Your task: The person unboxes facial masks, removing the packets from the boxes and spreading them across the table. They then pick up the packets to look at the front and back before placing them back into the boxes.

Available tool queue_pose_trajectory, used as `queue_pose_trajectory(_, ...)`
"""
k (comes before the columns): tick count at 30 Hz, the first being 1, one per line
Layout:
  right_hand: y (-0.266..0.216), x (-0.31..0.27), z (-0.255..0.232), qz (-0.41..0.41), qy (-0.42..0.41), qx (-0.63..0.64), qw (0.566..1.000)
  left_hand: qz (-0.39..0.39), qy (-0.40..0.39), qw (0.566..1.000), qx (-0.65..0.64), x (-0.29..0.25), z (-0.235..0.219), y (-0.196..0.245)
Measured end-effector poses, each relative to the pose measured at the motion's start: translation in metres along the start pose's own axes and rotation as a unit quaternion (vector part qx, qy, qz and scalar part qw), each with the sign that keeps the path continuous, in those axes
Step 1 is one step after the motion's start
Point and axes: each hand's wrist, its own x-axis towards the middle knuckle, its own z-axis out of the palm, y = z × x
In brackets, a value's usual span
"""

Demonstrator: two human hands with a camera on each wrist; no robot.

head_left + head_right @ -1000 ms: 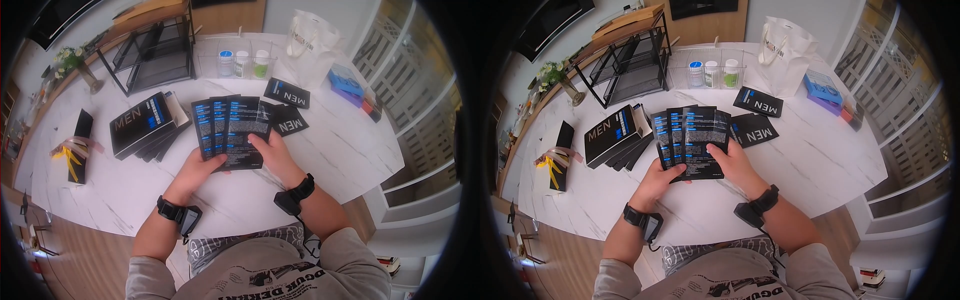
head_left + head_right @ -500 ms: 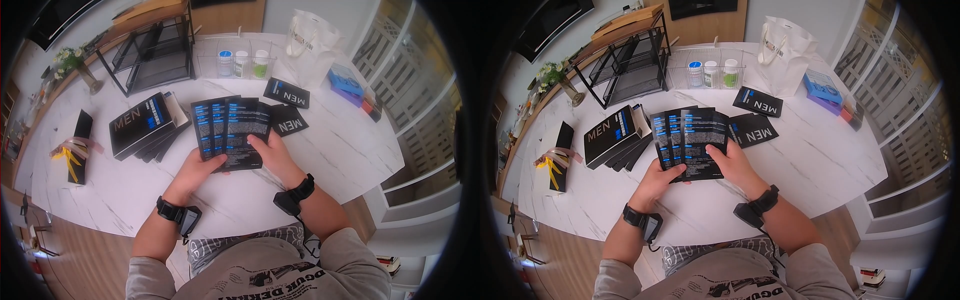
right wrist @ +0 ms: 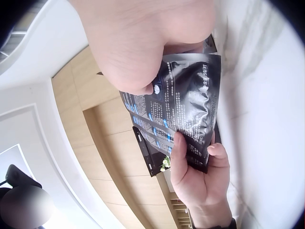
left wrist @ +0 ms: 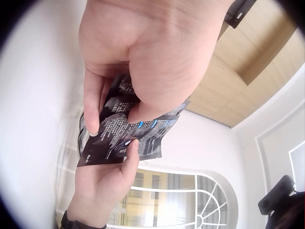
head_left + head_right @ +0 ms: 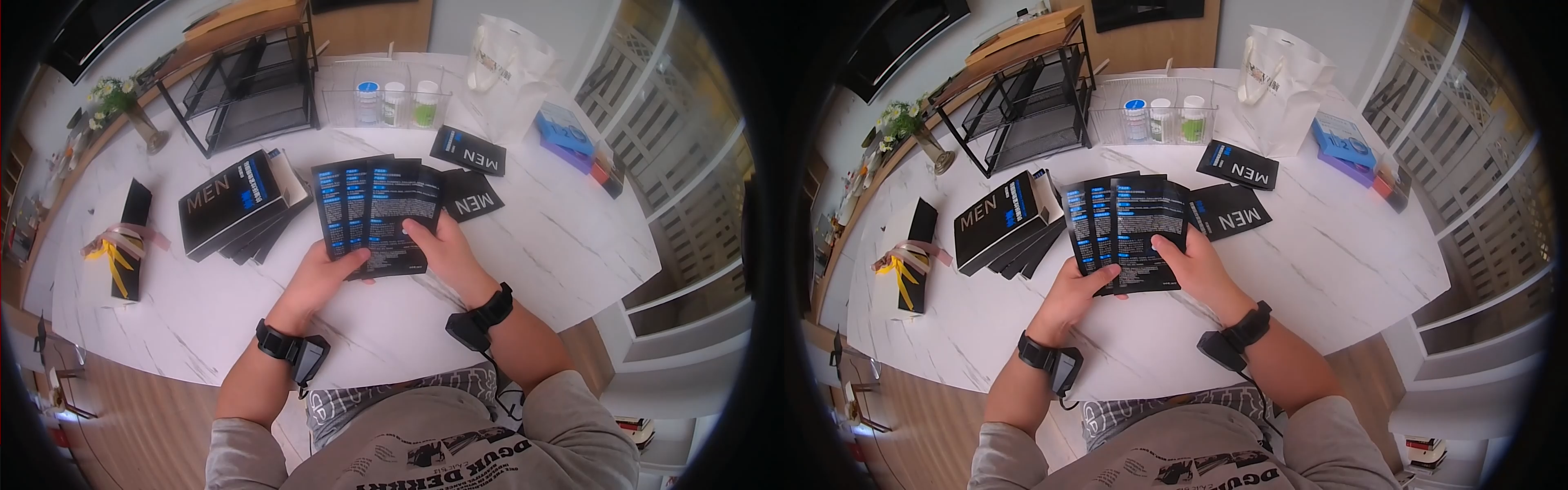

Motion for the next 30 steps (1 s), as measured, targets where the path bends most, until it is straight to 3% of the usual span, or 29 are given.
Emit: queue_pose_trajectory(30, -0.0034, 0.0008, -0.0015, 0.038, -0.006, 0.067, 0.997, -0.001, 0.019, 1.0, -0.016, 0.0008, 0.0002, 0.0005)
